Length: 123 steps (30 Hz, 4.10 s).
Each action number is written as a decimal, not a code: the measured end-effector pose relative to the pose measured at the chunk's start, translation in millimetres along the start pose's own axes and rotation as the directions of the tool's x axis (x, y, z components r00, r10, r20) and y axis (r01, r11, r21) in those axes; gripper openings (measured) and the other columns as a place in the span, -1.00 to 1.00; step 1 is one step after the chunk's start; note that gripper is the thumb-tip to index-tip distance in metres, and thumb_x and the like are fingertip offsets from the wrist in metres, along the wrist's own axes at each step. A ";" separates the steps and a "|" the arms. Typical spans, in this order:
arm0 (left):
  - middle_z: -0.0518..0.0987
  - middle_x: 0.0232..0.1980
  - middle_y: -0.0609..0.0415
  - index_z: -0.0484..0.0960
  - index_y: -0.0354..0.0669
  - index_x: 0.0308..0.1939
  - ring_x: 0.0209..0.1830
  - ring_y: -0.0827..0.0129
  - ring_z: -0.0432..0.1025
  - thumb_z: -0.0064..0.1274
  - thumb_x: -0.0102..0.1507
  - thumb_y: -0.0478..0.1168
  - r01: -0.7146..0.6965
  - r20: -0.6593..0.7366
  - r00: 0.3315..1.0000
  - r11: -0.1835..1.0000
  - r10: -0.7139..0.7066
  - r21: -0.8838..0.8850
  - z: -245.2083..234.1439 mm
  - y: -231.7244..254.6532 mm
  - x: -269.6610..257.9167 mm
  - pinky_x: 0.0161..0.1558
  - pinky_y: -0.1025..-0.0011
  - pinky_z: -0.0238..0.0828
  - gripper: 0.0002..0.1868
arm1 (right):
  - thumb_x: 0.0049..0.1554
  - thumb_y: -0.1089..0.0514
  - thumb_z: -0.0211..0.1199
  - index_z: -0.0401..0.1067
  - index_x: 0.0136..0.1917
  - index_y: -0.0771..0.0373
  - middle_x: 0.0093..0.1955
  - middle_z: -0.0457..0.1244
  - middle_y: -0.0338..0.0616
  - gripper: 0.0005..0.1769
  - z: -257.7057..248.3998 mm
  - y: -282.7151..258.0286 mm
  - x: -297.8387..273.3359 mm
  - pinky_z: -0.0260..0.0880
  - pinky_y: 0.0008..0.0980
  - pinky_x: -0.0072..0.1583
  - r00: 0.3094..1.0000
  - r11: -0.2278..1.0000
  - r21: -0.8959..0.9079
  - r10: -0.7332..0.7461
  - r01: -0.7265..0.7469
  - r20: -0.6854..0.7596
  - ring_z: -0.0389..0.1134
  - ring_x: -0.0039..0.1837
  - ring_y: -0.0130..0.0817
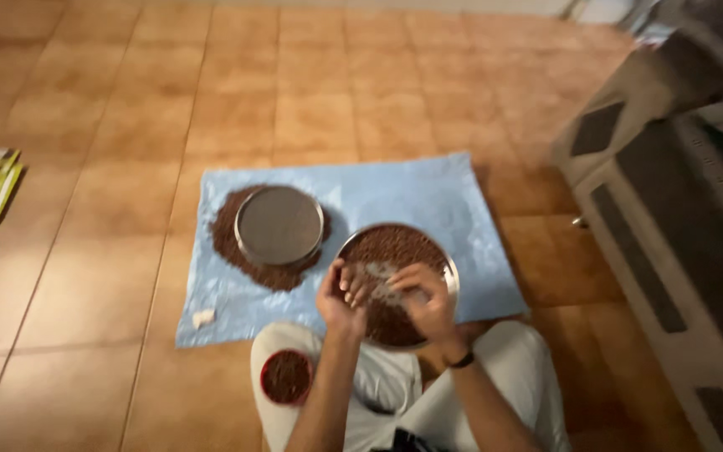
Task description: The person sits on the floor and sorts through a large metal tray of brown grains by hand, picking out unwanted pieces and placing them into a small red bowl. A sieve and a blue tarp are also present on the floor.
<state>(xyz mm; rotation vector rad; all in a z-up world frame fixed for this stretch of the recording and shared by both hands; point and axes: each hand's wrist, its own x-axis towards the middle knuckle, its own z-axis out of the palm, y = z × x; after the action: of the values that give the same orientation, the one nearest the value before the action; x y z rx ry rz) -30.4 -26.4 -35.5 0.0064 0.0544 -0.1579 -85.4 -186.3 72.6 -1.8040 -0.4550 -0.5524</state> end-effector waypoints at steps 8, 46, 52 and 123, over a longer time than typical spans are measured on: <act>0.33 -0.48 0.29 0.62 -0.20 -0.16 -0.58 0.65 0.11 -0.05 0.44 -0.20 -0.113 -0.038 0.970 0.582 0.240 0.806 9.2 33.7 1.0 -0.54 0.58 -0.02 -0.81 | 0.20 0.40 0.21 0.53 0.05 0.31 0.03 0.40 -0.12 -0.84 -48.0 39.7 -14.5 0.46 -0.45 0.00 0.942 0.922 -0.197 0.321 -0.334 -0.093 0.45 0.03 -0.39; 0.62 -0.15 -0.18 0.60 -0.13 -0.06 -0.25 -0.09 0.58 0.20 0.12 -0.22 -0.351 0.274 0.935 -0.712 -0.227 0.608 39.3 -29.7 29.6 -0.26 0.04 0.51 -0.69 | 0.15 0.21 0.34 0.60 0.02 0.10 -0.07 0.29 -0.18 -0.85 -55.1 55.0 6.6 0.45 -0.33 -0.05 0.885 0.703 -0.606 0.466 -0.374 -0.005 0.40 -0.11 -0.29; 0.62 -0.13 -0.08 0.61 -0.13 -0.16 -0.25 0.03 0.60 0.12 0.17 -0.31 -0.385 0.298 0.917 -0.775 -0.264 0.501 31.9 -40.5 38.5 -0.25 0.14 0.56 -0.84 | 0.11 0.24 0.35 0.61 0.01 0.12 -0.05 0.29 -0.16 -0.83 -51.0 57.2 8.7 0.43 -0.22 0.03 0.957 0.667 -0.731 0.281 -0.145 0.067 0.36 0.04 -0.16; 0.67 -0.35 -0.11 0.54 -0.14 -0.21 -0.38 0.01 0.58 0.06 0.19 -0.32 -0.439 0.366 0.891 -0.715 -0.269 0.544 25.2 -59.2 37.0 -0.36 0.12 0.50 -0.90 | -0.02 0.32 0.23 0.51 0.03 0.23 -0.02 0.37 -0.09 -0.69 -54.8 66.8 -1.0 0.44 -0.11 0.08 0.912 0.593 -0.802 0.363 -0.067 0.193 0.40 0.09 -0.05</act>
<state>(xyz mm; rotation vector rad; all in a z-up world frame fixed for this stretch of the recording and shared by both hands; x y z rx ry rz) -1.9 -91.0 -12.5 2.3547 -0.6683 0.2079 -56.5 -258.0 33.9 -2.8058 -0.1998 -0.2558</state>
